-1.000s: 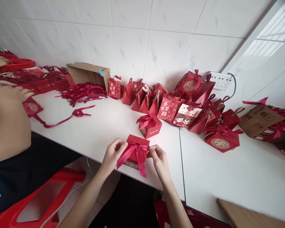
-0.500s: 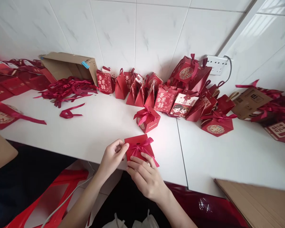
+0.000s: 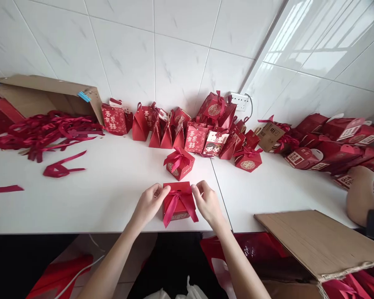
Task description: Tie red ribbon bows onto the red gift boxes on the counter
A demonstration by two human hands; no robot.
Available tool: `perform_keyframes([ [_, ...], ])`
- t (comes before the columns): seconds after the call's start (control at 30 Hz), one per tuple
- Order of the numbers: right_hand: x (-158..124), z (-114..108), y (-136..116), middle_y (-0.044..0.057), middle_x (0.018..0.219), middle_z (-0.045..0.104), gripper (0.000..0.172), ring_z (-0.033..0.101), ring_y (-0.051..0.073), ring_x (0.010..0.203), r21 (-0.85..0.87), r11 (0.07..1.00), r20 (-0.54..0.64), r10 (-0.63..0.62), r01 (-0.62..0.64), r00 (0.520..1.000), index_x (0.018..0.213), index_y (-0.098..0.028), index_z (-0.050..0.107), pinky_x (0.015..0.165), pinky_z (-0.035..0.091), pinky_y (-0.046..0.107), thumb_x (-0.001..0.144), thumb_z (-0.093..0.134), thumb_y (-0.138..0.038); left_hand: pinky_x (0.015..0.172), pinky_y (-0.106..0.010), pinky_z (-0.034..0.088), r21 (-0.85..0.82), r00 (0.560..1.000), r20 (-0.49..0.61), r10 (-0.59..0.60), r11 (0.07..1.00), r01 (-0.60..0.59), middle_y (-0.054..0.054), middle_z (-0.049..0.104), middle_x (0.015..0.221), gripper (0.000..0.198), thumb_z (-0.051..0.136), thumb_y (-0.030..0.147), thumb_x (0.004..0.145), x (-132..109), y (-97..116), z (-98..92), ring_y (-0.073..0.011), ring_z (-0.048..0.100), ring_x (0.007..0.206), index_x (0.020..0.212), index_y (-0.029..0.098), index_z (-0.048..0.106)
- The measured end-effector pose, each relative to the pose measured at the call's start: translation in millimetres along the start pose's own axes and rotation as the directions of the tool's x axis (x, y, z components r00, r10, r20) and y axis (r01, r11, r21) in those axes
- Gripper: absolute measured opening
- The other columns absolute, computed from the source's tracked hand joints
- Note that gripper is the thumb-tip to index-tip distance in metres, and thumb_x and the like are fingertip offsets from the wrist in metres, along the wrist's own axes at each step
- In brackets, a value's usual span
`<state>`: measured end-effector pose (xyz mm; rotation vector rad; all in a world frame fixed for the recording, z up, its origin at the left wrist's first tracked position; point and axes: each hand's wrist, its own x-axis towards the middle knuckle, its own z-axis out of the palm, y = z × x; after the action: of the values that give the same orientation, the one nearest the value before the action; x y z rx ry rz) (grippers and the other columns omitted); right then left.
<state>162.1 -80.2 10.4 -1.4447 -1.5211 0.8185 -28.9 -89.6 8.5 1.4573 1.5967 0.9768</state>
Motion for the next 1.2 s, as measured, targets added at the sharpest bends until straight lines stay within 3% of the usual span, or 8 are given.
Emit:
perform_keyframes([
  [0.13, 9, 14, 12, -0.005, 0.052, 0.04, 0.045, 0.036, 0.011, 0.05, 0.172, 0.976, 0.115, 0.114, -0.133, 0.987, 0.056, -0.022, 0.04, 0.049, 0.028, 0.025, 0.077, 0.054, -0.059, 0.047, -0.022, 0.032, -0.006, 0.998, 0.013, 0.054, 0.999, -0.054, 0.006, 0.035, 0.051, 0.04, 0.047, 0.051, 0.081, 0, 0, 3.3, -0.0103, 0.036, 0.048, 0.059, 0.021, 0.034],
  [0.33, -3, 22, 20, -0.006, 0.053, 0.046, 0.044, 0.041, 0.01, 0.047, 0.366, 0.91, 0.127, 0.156, -0.192, 0.98, 0.064, -0.022, 0.042, 0.047, 0.034, 0.024, 0.076, 0.053, -0.063, 0.046, -0.021, 0.03, -0.121, 0.999, -0.016, 0.043, 0.992, -0.045, 0.006, 0.03, 0.052, 0.04, 0.048, 0.049, 0.081, -5, -10, 8.2, -0.0092, 0.031, 0.047, 0.057, 0.021, 0.031],
  [0.83, -14, 31, 33, -0.004, 0.057, 0.042, 0.041, 0.043, 0.011, 0.053, 0.567, 0.787, 0.177, 0.171, -0.242, 0.969, 0.062, -0.022, 0.034, 0.054, 0.041, 0.025, 0.081, 0.05, -0.054, 0.044, -0.022, 0.03, -0.21, 0.998, -0.062, 0.018, 0.977, -0.031, 0.006, 0.025, 0.054, 0.041, 0.045, 0.049, 0.082, -4, -21, 20.7, -0.0098, 0.029, 0.048, 0.058, 0.022, 0.026],
  [0.93, -15, 16, 38, 0.003, 0.082, 0.057, 0.041, 0.057, 0.018, 0.079, 0.528, 0.823, 0.188, 0.128, -0.21, 0.974, 0.077, -0.021, 0.048, 0.072, 0.048, 0.031, 0.072, 0.063, -0.059, 0.043, -0.022, 0.029, -0.212, 0.998, -0.064, 0.0, 0.977, -0.014, 0.006, 0.026, 0.052, 0.039, 0.044, 0.049, 0.081, -1, -19, 15.9, -0.0097, 0.029, 0.046, 0.057, 0.022, 0.028],
  [1.0, -16, 4, 39, 0.01, 0.12, 0.052, 0.068, 0.05, 0.025, 0.114, 0.438, 0.89, 0.225, 0.022, -0.122, 0.974, 0.109, -0.022, 0.049, 0.093, 0.045, 0.039, 0.056, 0.078, -0.054, 0.045, -0.022, 0.032, -0.21, 0.997, -0.075, -0.003, 0.978, -0.013, 0.006, 0.032, 0.053, 0.035, 0.045, 0.049, 0.08, -1, -15, 12.3, -0.0101, 0.033, 0.046, 0.06, 0.021, 0.037],
  [1.07, -17, -2, 39, 0.016, 0.144, 0.03, 0.105, 0.033, 0.029, 0.133, 0.291, 0.957, 0.343, -0.114, 0.01, 0.932, 0.136, -0.022, 0.029, 0.106, 0.035, 0.045, 0.05, 0.085, -0.044, 0.05, -0.022, 0.039, -0.206, 0.997, -0.077, 0.021, 0.978, -0.037, 0.004, 0.045, 0.06, 0.029, 0.052, 0.047, 0.077, -4, -11, 11.0, -0.0114, 0.044, 0.053, 0.067, 0.02, 0.048],
  [1.13, -18, -2, 38, 0.019, 0.149, 0.021, 0.112, 0.029, 0.03, 0.137, 0.18, 0.974, 0.439, -0.202, 0.135, 0.876, 0.145, -0.022, 0.01, 0.109, 0.032, 0.048, 0.06, 0.081, -0.037, 0.058, -0.023, 0.045, -0.212, 0.994, -0.095, 0.054, 0.975, -0.073, 0.0, 0.054, 0.07, 0.026, 0.058, 0.045, 0.075, -9, -6, 12.9, -0.0136, 0.054, 0.064, 0.074, 0.02, 0.053],
  [1.2, -20, 1, 40, 0.018, 0.148, 0.023, 0.108, 0.03, 0.028, 0.136, 0.16, 0.968, 0.435, -0.246, 0.195, 0.866, 0.146, -0.023, 0.004, 0.108, 0.035, 0.047, 0.067, 0.077, -0.03, 0.062, -0.024, 0.048, -0.246, 0.985, -0.166, 0.049, 0.965, -0.09, -0.001, 0.057, 0.076, 0.026, 0.06, 0.045, 0.075, -14, -3, 16.8, -0.0151, 0.058, 0.071, 0.077, 0.02, 0.053],
])
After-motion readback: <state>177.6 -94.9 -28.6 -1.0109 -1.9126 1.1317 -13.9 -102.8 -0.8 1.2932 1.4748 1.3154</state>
